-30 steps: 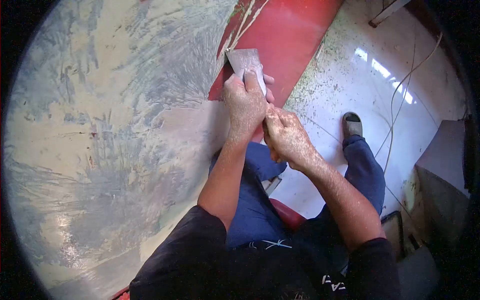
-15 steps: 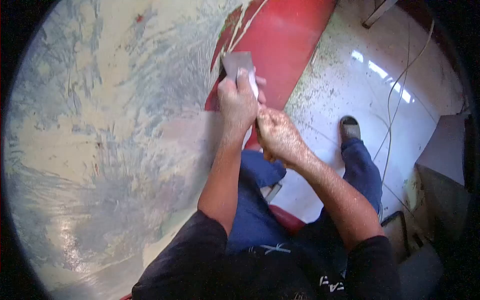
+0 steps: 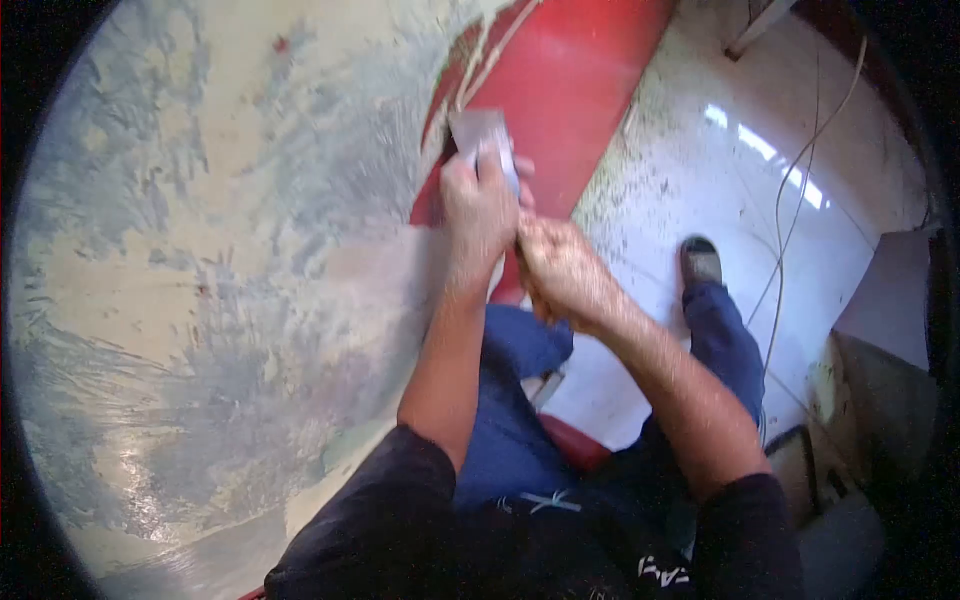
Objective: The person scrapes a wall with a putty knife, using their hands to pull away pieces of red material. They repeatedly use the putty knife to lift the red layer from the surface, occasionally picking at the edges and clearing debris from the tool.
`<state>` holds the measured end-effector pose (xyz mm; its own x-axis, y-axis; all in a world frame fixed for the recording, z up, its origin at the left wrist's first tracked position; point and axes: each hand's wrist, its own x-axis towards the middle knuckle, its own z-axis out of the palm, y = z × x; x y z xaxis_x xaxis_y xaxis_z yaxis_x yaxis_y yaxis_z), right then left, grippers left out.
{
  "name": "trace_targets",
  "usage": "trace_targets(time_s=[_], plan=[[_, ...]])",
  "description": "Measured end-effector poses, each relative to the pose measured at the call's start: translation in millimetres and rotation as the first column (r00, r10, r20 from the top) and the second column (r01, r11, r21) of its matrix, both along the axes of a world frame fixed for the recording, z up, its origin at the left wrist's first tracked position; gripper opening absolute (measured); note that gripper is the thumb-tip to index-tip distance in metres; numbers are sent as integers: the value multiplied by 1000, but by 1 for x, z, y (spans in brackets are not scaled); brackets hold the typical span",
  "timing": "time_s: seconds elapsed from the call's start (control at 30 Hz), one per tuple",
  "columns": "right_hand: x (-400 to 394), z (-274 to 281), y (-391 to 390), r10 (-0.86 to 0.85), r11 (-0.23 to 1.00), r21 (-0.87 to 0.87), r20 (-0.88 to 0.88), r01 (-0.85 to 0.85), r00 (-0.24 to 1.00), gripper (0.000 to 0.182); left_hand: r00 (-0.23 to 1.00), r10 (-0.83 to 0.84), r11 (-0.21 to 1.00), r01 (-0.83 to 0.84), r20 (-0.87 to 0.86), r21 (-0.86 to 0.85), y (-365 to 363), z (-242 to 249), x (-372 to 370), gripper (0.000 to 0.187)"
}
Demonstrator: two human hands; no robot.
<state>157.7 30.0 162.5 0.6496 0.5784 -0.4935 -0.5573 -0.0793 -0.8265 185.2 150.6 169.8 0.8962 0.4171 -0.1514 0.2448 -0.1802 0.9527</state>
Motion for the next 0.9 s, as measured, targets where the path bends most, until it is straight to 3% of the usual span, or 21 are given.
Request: trace_targets(time_s=[0.13,0.27,0.43,0.57,0.73,0.8,0.9], plan=[[-11,12,-7,10,999,-48,-41,-12,999,46,998,46,994,-42,38,-103,-14,4,-11,31],[2,-3,0,-17,1000,-19,-18,17,1000,46,1000,-17,999,18,-20,30,2,-8,3,29],[-5,18,-7,-57,998,-23,-30,56,998,50,1000,4,1000,-3,30,-23,-10,11,7,31],[20,5,-1,-92,996,24,171,89,981,46,999,-9,1000,7,45,31,-12,11,29,32],[0,13,-15,-1,999,-45,-5,1,1000,45,999,-1,991,8,46,-134,-14,-5,-1,32],[-7,1,-10,-28,1000,-14,-12,28,1000,42,999,27,964,-21,18,-266,-15,-1,-9,38],[-13,-1,-12,-62,998,-1,15,62,998,39,995,39,959,-13,88,-281,-19,-7,-13,41]])
